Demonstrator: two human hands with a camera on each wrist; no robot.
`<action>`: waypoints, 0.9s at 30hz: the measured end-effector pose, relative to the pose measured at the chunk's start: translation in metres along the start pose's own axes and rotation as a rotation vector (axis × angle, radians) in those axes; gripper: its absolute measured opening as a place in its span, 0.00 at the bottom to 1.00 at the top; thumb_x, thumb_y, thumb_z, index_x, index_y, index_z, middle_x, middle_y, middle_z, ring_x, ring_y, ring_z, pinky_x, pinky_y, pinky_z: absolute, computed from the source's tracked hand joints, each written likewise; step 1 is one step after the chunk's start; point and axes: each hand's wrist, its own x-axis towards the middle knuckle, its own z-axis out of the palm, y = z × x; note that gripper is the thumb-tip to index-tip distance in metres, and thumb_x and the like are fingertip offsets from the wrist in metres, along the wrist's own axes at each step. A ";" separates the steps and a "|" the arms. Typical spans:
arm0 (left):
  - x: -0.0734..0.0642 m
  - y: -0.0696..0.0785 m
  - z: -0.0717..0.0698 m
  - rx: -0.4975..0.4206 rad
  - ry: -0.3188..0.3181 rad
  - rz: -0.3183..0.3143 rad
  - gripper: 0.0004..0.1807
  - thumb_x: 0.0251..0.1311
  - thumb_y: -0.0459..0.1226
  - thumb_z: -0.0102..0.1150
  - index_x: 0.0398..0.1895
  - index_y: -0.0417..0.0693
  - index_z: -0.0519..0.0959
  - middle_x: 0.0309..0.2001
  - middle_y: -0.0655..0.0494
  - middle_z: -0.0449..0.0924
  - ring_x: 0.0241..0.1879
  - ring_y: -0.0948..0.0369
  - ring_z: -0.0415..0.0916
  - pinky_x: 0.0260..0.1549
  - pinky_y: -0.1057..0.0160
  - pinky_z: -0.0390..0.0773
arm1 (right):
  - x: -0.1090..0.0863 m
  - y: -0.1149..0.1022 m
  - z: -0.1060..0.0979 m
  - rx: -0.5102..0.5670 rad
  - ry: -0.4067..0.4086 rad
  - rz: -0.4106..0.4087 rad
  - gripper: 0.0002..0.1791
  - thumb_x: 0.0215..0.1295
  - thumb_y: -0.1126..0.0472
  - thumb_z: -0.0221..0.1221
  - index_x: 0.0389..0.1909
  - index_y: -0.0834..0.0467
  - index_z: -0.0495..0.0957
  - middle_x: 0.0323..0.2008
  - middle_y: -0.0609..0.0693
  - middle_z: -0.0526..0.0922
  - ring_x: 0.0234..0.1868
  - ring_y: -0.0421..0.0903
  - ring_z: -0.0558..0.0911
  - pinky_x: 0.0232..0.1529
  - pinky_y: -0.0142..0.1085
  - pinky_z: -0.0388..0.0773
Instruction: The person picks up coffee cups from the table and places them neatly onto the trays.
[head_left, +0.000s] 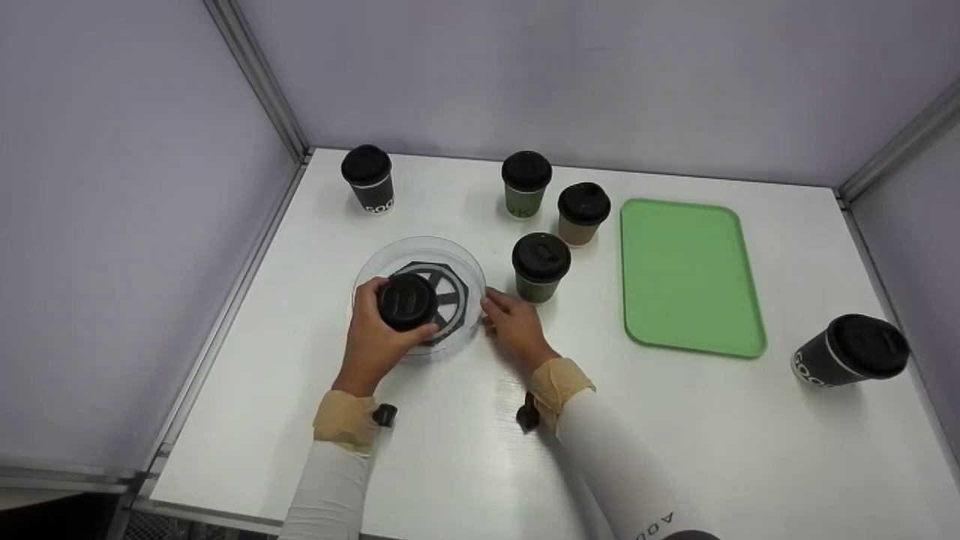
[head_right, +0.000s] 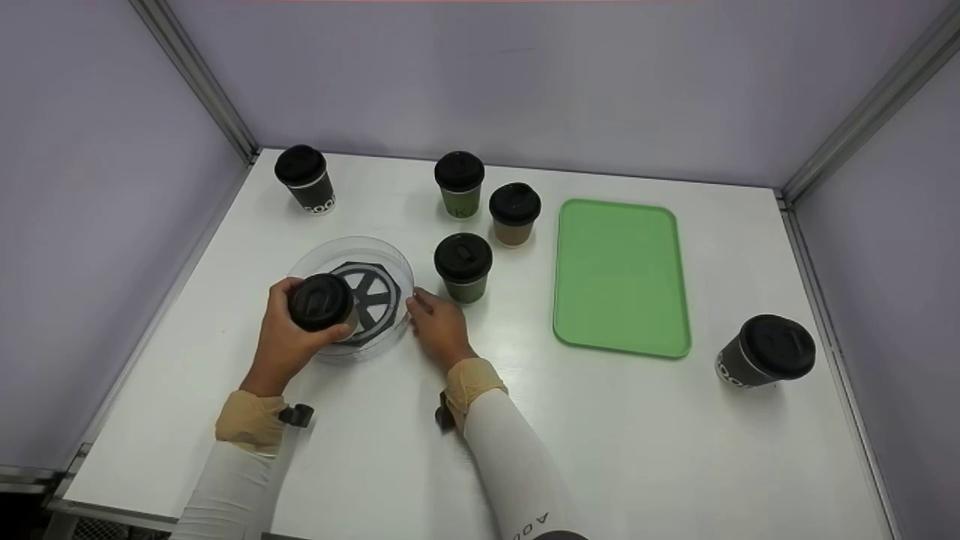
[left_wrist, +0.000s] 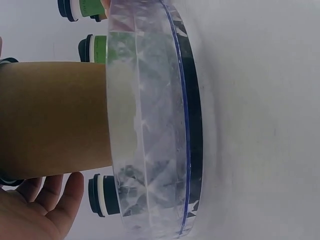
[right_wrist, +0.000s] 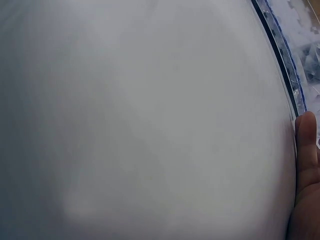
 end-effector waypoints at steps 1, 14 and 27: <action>0.000 0.000 0.000 0.003 0.002 -0.001 0.54 0.36 0.58 0.79 0.65 0.50 0.60 0.59 0.56 0.64 0.61 0.58 0.64 0.60 0.51 0.64 | 0.000 0.000 0.000 0.000 0.000 0.002 0.25 0.71 0.50 0.57 0.64 0.58 0.73 0.42 0.54 0.84 0.39 0.47 0.81 0.38 0.39 0.80; 0.000 -0.005 0.005 0.038 0.008 -0.013 0.54 0.37 0.55 0.80 0.66 0.49 0.60 0.60 0.55 0.64 0.61 0.58 0.63 0.61 0.51 0.64 | 0.002 0.003 -0.001 -0.030 -0.010 -0.003 0.26 0.71 0.49 0.56 0.65 0.57 0.72 0.47 0.51 0.83 0.39 0.46 0.82 0.39 0.38 0.80; 0.000 -0.010 0.007 0.029 0.004 -0.003 0.54 0.37 0.55 0.79 0.66 0.48 0.60 0.60 0.54 0.63 0.62 0.57 0.63 0.61 0.50 0.63 | 0.002 0.004 -0.002 -0.047 -0.015 -0.018 0.26 0.71 0.48 0.56 0.65 0.57 0.73 0.44 0.50 0.84 0.39 0.46 0.82 0.38 0.39 0.80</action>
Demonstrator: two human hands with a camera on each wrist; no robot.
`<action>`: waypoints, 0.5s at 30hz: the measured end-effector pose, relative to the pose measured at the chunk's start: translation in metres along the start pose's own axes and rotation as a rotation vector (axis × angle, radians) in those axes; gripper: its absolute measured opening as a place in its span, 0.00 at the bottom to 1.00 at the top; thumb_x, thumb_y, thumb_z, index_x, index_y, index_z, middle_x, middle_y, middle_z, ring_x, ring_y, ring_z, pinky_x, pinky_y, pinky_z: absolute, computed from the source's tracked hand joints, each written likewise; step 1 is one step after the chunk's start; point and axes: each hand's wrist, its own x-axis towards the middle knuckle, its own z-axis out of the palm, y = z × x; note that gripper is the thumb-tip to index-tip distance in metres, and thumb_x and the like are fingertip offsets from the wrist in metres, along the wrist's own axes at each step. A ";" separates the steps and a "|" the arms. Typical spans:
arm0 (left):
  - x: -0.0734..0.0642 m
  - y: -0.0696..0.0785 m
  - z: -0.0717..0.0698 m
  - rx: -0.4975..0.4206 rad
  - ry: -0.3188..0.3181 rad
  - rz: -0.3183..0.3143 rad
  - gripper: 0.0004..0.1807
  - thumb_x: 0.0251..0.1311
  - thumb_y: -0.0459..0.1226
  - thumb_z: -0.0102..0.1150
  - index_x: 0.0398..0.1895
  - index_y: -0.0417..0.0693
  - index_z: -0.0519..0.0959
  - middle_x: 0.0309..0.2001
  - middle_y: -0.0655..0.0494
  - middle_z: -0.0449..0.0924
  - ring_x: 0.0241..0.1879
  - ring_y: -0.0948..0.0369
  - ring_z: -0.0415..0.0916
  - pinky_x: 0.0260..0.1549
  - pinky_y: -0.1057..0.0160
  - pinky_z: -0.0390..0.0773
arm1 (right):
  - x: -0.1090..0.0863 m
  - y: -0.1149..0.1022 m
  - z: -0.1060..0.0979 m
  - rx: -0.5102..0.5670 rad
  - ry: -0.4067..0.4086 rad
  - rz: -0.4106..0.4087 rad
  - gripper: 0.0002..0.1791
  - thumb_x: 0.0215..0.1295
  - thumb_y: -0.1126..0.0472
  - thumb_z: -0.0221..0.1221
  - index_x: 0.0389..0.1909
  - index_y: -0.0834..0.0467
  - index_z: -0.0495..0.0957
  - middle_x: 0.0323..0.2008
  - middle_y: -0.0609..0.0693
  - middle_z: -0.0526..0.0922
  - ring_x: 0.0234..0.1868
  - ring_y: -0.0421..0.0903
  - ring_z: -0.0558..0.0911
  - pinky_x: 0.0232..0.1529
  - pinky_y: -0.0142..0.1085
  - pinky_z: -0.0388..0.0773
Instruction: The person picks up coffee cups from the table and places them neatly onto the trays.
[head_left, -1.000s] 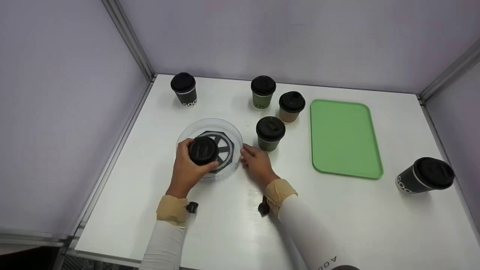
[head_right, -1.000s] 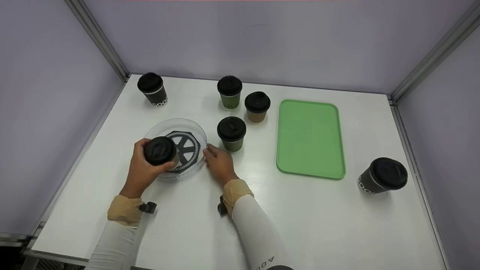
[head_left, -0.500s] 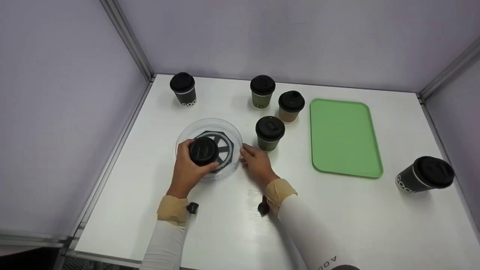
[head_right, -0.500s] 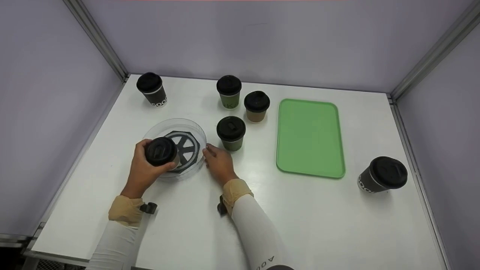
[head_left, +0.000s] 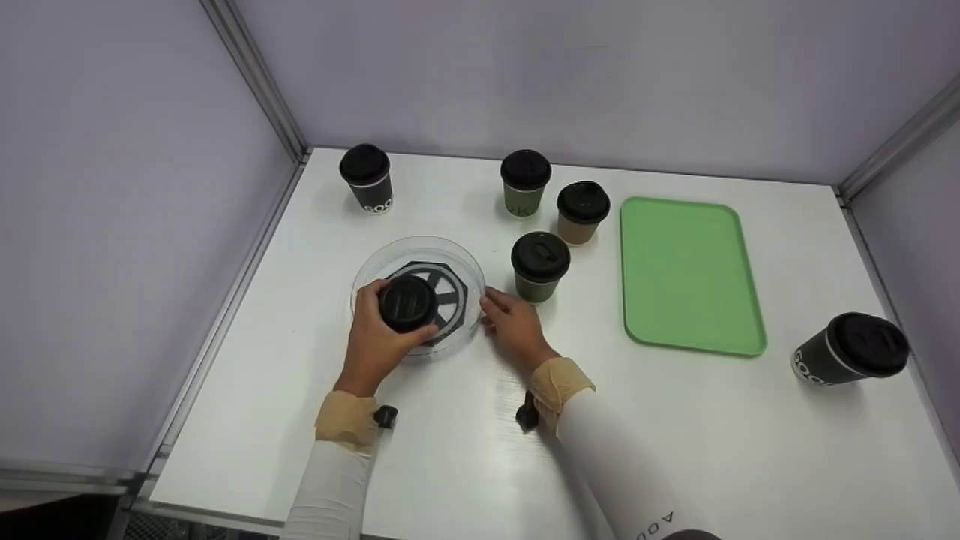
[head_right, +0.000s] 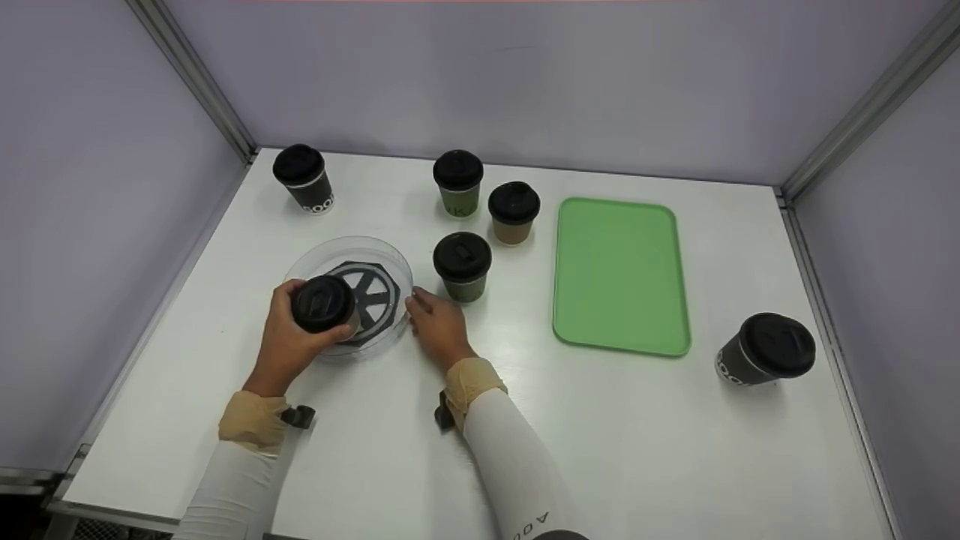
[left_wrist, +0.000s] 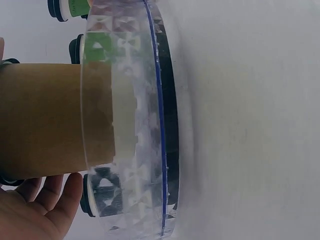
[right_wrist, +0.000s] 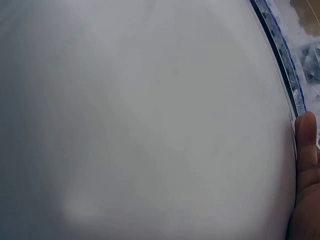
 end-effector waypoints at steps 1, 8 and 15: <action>0.000 0.000 0.000 0.003 -0.001 -0.001 0.54 0.37 0.54 0.80 0.66 0.48 0.60 0.60 0.54 0.63 0.62 0.57 0.63 0.61 0.51 0.63 | 0.000 0.000 0.000 -0.002 -0.002 -0.002 0.26 0.71 0.48 0.56 0.65 0.57 0.73 0.43 0.50 0.84 0.39 0.46 0.82 0.38 0.39 0.80; 0.001 -0.003 0.002 0.006 -0.005 -0.003 0.53 0.37 0.51 0.81 0.66 0.48 0.60 0.60 0.53 0.64 0.62 0.57 0.63 0.61 0.52 0.63 | 0.000 0.000 -0.001 -0.033 -0.002 -0.011 0.27 0.71 0.48 0.56 0.66 0.57 0.72 0.41 0.50 0.85 0.37 0.46 0.82 0.38 0.39 0.80; 0.003 -0.003 -0.001 -0.006 -0.003 -0.009 0.55 0.35 0.56 0.81 0.65 0.48 0.60 0.59 0.54 0.65 0.60 0.57 0.64 0.60 0.51 0.64 | -0.001 -0.002 0.000 0.003 -0.002 0.016 0.26 0.71 0.48 0.56 0.66 0.57 0.72 0.43 0.50 0.84 0.39 0.46 0.82 0.39 0.39 0.80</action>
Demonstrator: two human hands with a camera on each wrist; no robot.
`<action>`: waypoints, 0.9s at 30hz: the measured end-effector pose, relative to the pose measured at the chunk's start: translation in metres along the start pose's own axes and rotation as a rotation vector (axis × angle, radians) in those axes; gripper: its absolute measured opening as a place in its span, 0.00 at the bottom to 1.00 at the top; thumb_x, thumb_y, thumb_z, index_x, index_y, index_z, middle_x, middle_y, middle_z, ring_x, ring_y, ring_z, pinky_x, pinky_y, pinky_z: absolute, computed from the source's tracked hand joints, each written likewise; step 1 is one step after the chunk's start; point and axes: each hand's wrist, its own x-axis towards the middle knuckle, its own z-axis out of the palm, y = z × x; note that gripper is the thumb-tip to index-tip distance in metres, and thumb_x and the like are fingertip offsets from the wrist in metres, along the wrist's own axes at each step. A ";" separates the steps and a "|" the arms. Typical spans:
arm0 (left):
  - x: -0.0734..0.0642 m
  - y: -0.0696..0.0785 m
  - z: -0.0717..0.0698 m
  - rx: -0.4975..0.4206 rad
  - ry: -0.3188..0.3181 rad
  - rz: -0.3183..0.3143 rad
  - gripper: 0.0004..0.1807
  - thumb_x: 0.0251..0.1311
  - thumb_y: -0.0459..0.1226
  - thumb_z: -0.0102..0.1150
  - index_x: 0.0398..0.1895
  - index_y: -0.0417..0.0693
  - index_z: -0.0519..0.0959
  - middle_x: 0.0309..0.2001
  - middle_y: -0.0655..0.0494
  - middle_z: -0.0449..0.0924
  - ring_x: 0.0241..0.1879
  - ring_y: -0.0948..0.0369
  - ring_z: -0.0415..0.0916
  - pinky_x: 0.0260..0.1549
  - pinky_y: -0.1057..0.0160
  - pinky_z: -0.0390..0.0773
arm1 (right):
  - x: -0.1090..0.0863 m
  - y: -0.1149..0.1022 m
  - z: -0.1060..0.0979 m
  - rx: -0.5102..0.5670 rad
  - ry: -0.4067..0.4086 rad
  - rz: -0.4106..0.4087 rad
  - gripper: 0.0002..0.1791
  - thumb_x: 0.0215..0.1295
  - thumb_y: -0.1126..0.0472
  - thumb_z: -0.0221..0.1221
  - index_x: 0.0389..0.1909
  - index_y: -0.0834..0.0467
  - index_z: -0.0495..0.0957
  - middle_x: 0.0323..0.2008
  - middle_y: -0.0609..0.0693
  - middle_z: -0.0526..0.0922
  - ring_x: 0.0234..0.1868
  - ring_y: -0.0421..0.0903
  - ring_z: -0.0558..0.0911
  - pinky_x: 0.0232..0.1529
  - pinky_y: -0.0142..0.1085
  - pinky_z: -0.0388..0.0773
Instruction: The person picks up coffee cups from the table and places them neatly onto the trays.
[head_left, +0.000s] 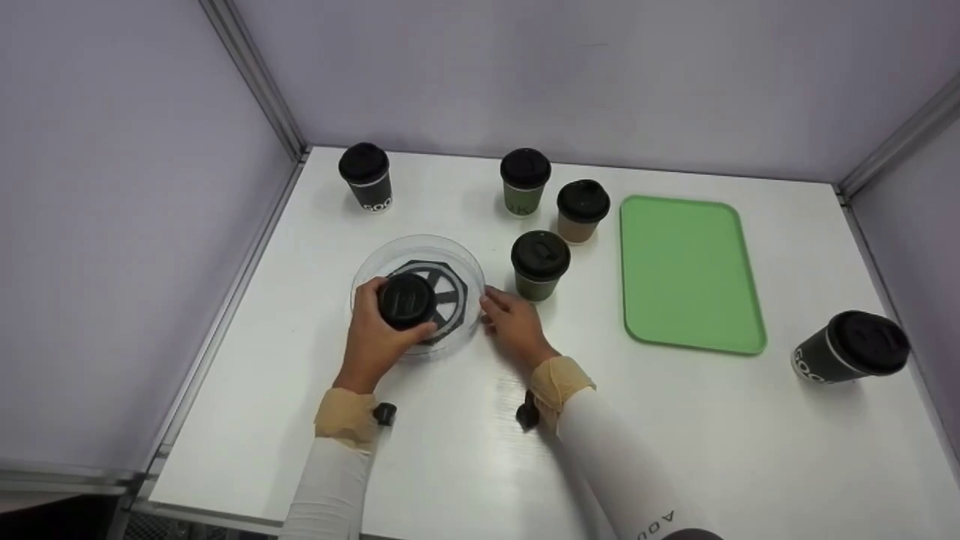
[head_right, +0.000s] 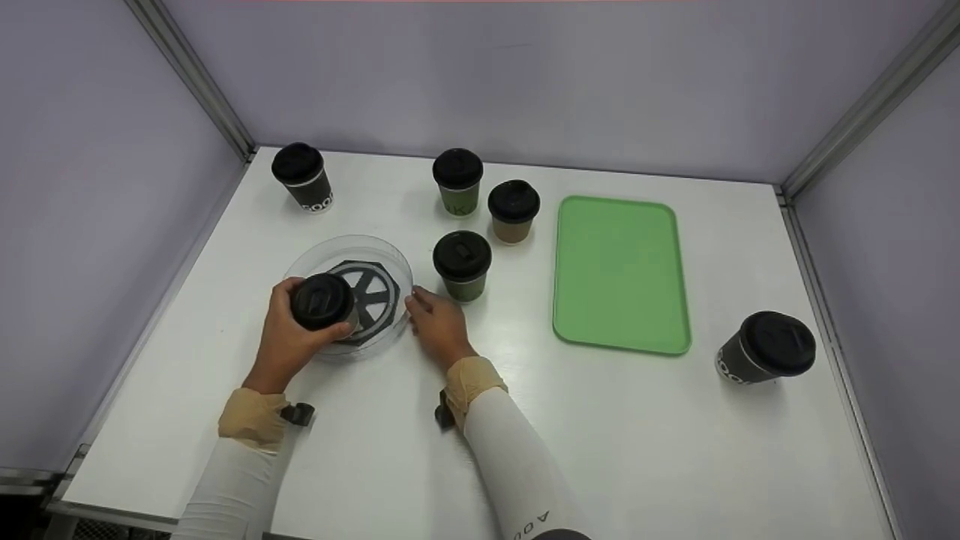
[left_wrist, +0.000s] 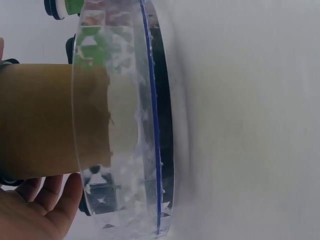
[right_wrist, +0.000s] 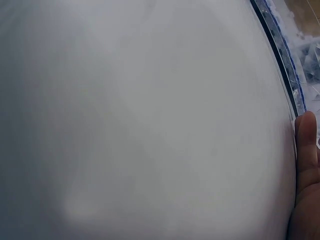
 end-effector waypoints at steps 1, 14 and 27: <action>0.000 0.000 0.000 0.000 -0.001 -0.002 0.55 0.35 0.56 0.81 0.65 0.48 0.60 0.59 0.54 0.64 0.60 0.57 0.64 0.60 0.51 0.64 | 0.000 0.000 0.000 0.005 0.000 0.002 0.26 0.71 0.49 0.56 0.66 0.56 0.72 0.43 0.50 0.84 0.39 0.46 0.82 0.39 0.39 0.80; -0.001 -0.004 0.003 0.013 -0.002 -0.010 0.55 0.37 0.58 0.78 0.66 0.49 0.60 0.60 0.54 0.64 0.62 0.57 0.63 0.61 0.50 0.63 | 0.000 0.000 -0.001 -0.008 0.005 -0.023 0.27 0.71 0.48 0.56 0.65 0.57 0.73 0.46 0.51 0.84 0.39 0.46 0.82 0.39 0.39 0.80; -0.001 -0.005 0.003 -0.022 -0.014 -0.029 0.53 0.39 0.50 0.80 0.67 0.47 0.59 0.61 0.53 0.63 0.62 0.56 0.63 0.62 0.50 0.62 | 0.000 -0.001 0.000 -0.015 0.015 -0.020 0.26 0.71 0.50 0.57 0.65 0.58 0.73 0.43 0.52 0.85 0.38 0.46 0.82 0.38 0.38 0.79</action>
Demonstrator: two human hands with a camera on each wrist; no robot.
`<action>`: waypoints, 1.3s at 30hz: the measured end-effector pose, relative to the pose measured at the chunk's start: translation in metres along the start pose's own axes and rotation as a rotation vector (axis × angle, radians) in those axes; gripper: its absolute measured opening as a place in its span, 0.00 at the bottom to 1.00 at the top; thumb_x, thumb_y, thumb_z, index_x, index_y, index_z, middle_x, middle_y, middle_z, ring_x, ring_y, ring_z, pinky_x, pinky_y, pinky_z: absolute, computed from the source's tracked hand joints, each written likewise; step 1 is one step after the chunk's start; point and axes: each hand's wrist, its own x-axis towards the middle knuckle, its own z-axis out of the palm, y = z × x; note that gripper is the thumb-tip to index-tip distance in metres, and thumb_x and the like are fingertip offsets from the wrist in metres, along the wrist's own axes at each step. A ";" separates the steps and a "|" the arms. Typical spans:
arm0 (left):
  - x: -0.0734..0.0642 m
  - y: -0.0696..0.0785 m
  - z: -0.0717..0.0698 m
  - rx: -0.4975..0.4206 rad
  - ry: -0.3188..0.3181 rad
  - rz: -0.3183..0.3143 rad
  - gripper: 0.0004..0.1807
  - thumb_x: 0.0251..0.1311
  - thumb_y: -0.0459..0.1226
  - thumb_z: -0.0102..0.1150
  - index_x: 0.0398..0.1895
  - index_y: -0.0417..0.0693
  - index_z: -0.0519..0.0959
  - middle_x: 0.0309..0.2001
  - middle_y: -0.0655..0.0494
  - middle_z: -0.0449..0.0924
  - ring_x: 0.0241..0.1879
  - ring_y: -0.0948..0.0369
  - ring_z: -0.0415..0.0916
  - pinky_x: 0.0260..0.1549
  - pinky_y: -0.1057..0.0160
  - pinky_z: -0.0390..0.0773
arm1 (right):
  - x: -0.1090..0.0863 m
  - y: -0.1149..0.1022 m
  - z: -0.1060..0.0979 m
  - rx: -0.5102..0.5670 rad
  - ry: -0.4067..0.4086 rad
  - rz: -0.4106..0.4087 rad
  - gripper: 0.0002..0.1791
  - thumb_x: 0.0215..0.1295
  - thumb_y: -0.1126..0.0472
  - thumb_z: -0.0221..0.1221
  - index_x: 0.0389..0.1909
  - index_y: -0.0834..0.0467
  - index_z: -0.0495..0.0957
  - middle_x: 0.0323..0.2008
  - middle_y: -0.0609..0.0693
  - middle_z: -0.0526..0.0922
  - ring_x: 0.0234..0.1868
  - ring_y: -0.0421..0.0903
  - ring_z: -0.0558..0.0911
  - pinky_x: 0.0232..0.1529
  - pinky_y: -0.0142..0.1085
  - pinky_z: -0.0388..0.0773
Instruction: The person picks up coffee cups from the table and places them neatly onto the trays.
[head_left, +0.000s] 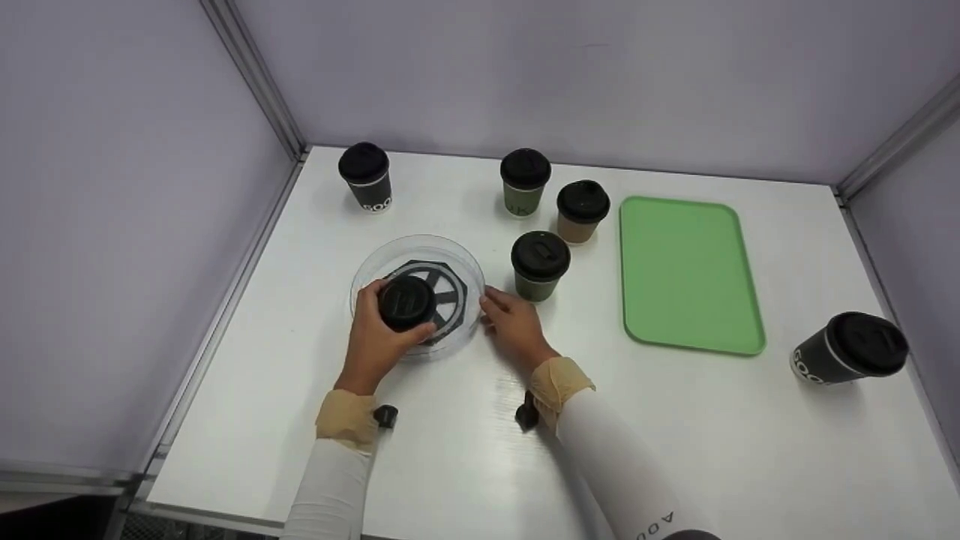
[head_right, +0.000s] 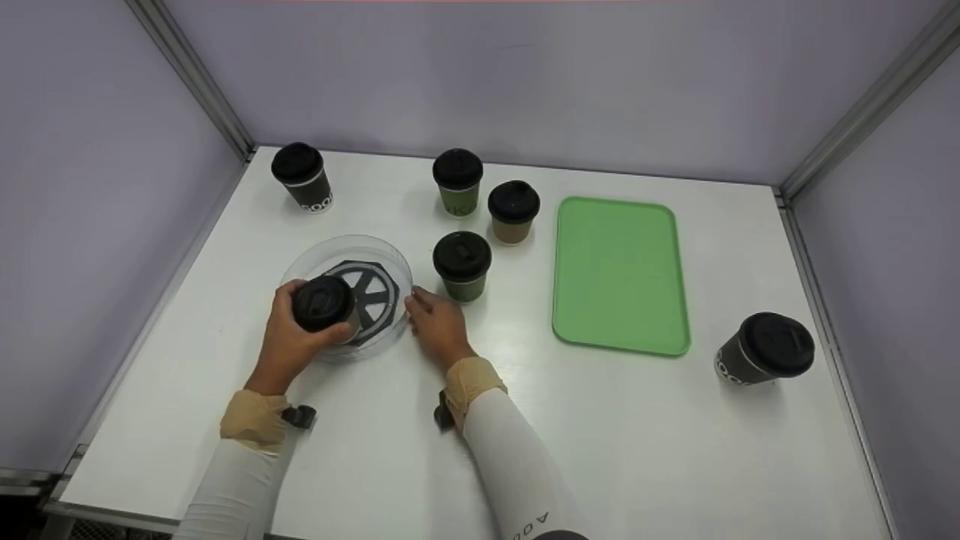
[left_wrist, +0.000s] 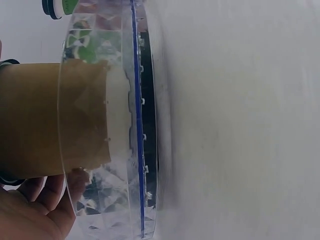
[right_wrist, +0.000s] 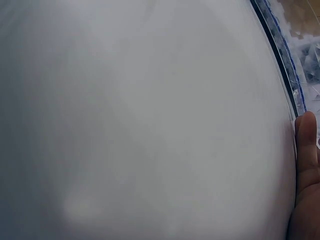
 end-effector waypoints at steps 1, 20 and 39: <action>0.000 0.000 0.000 -0.001 -0.001 -0.001 0.53 0.39 0.50 0.80 0.67 0.47 0.59 0.61 0.53 0.63 0.62 0.56 0.63 0.61 0.50 0.62 | 0.000 0.000 0.000 0.004 0.000 0.002 0.26 0.71 0.50 0.57 0.65 0.58 0.73 0.44 0.52 0.84 0.38 0.46 0.82 0.38 0.38 0.80; 0.000 -0.004 0.002 -0.023 -0.002 -0.004 0.54 0.40 0.50 0.80 0.69 0.45 0.58 0.62 0.53 0.62 0.63 0.56 0.61 0.62 0.49 0.61 | 0.000 0.001 0.002 0.099 0.000 0.038 0.25 0.71 0.51 0.58 0.65 0.57 0.73 0.45 0.53 0.83 0.38 0.47 0.81 0.36 0.38 0.80; 0.002 0.000 -0.013 0.055 -0.007 0.020 0.57 0.34 0.59 0.79 0.67 0.50 0.60 0.59 0.55 0.64 0.57 0.56 0.64 0.57 0.49 0.66 | 0.002 0.004 0.001 0.043 -0.002 0.013 0.26 0.71 0.50 0.57 0.65 0.58 0.73 0.44 0.52 0.84 0.38 0.47 0.82 0.36 0.39 0.80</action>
